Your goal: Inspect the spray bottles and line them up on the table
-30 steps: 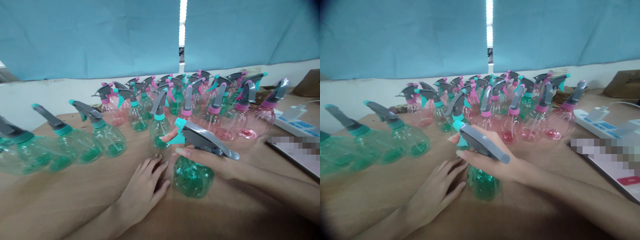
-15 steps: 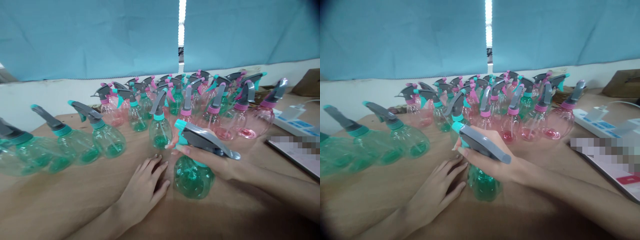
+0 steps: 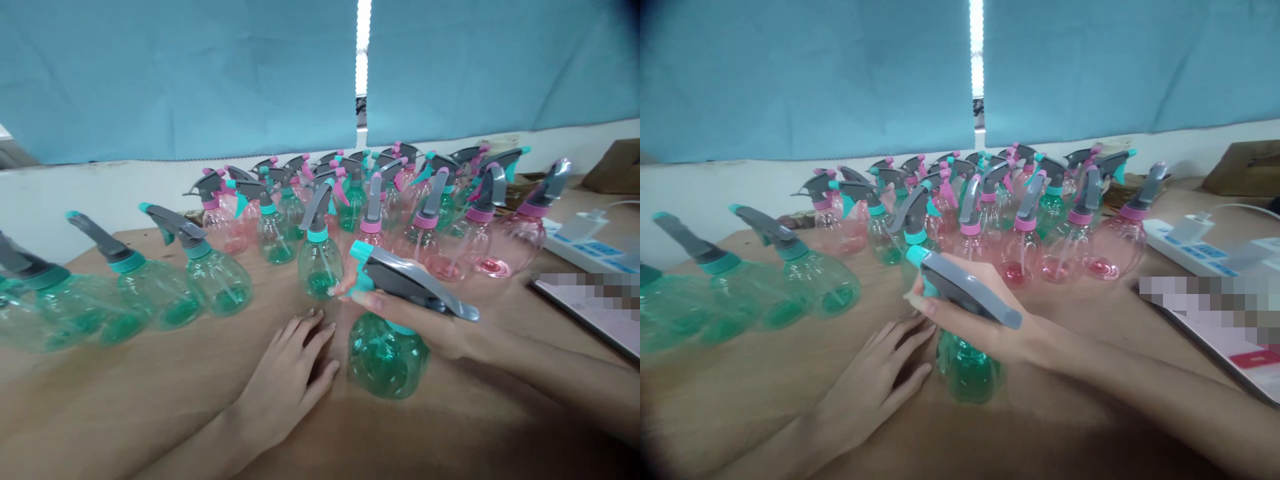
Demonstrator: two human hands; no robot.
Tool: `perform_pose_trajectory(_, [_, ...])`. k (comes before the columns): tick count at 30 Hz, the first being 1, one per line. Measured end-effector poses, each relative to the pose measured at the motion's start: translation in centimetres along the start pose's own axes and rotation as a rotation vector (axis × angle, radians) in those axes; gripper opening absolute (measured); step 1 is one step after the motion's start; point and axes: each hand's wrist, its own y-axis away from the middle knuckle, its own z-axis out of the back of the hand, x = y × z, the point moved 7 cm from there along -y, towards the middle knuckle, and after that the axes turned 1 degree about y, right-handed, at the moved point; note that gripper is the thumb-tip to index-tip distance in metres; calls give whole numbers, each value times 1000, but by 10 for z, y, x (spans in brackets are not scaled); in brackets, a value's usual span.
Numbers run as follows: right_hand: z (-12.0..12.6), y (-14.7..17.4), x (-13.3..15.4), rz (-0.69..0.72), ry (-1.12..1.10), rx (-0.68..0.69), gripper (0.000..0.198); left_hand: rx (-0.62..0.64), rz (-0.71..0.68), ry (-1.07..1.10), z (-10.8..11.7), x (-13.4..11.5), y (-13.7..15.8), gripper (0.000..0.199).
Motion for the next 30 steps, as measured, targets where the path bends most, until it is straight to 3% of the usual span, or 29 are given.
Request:
perform_pose_trajectory(4, [-5, -1, -5, -92, -178, 17, 20, 2, 5, 3, 0, 0, -1, 45])
perform_pose_trajectory(15, [-5, -1, -10, -118, -220, -47, 35, -27, -3, 9, 5, -2, -2, 42])
perform_pose_trajectory(21, [7, 8, -9, -35, 107, -115, 29, -50, -15, 4, 5, -3, 0, 41])
perform_pose_trajectory(25, [15, 26, -8, -30, 298, -88, 27, -75, -26, 8, 6, -3, 0, 42])
perform_pose_trajectory(30, [23, 43, 10, -5, 481, -110, 30, -115, -48, 27, 6, -4, 1, 41])
